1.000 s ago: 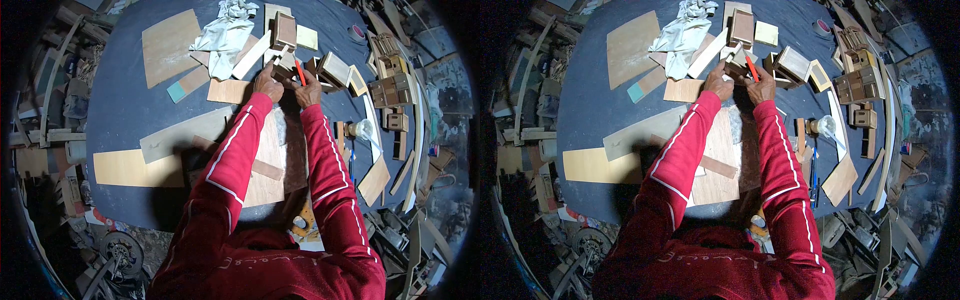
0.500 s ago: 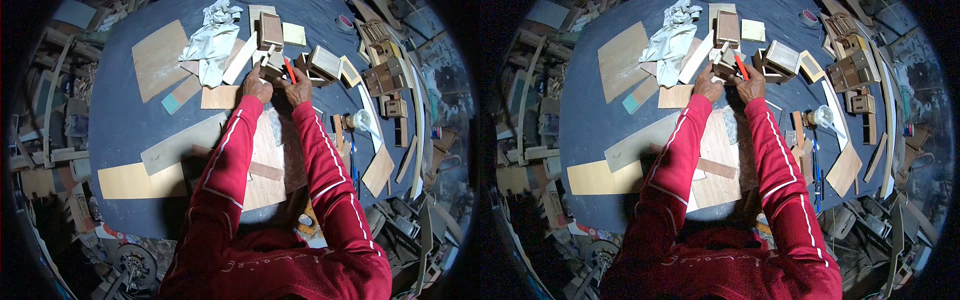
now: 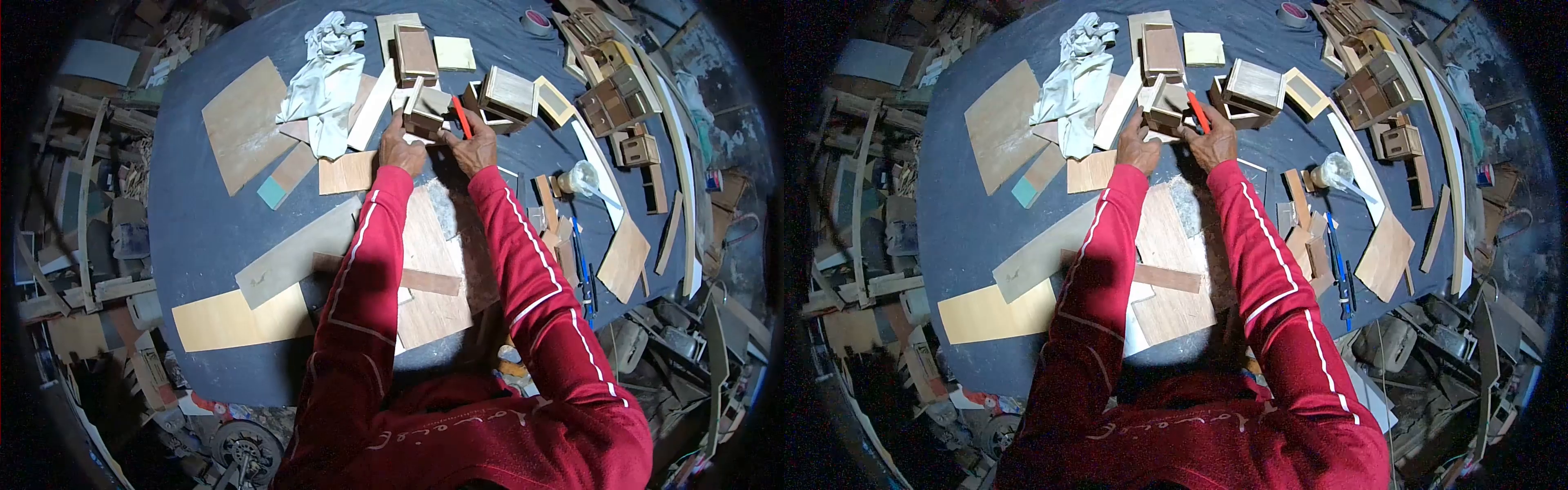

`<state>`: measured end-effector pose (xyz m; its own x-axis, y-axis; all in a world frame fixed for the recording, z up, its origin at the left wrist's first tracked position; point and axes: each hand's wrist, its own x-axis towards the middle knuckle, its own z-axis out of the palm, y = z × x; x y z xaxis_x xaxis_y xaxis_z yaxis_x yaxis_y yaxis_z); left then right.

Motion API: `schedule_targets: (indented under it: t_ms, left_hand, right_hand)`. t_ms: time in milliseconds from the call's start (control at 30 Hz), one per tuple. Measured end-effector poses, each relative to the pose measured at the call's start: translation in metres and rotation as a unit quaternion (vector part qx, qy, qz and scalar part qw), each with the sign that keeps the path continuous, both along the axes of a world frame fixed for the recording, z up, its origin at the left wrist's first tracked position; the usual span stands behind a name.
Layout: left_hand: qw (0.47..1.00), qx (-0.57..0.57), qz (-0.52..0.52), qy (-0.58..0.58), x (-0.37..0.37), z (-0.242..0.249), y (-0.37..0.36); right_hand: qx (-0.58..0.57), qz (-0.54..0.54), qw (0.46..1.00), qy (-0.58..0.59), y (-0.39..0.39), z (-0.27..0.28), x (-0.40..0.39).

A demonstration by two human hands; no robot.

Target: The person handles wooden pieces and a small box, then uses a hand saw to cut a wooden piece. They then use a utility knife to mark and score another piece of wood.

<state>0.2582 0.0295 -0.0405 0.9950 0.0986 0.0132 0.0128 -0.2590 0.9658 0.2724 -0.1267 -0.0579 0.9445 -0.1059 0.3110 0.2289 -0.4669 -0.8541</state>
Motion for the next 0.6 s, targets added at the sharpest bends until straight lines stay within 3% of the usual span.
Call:
schedule_targets:
  t_ms: [267, 400, 600]
  left_hand:
    - [0.999, -0.026, -0.019, 0.006, -0.002, 0.007, -0.001]
    - [0.999, -0.035, -0.024, 0.003, -0.001, 0.008, -0.001]
    - [1.000, -0.003, 0.015, 0.021, 0.004, -0.005, -0.001]
  right_hand:
    - [0.022, -0.002, 1.000, -0.011, -0.001, 0.002, -0.004]
    - [0.019, -0.003, 0.999, 0.039, 0.000, 0.003, -0.001]
    - [0.008, -0.004, 1.000, 0.026, -0.001, 0.003, -0.004]
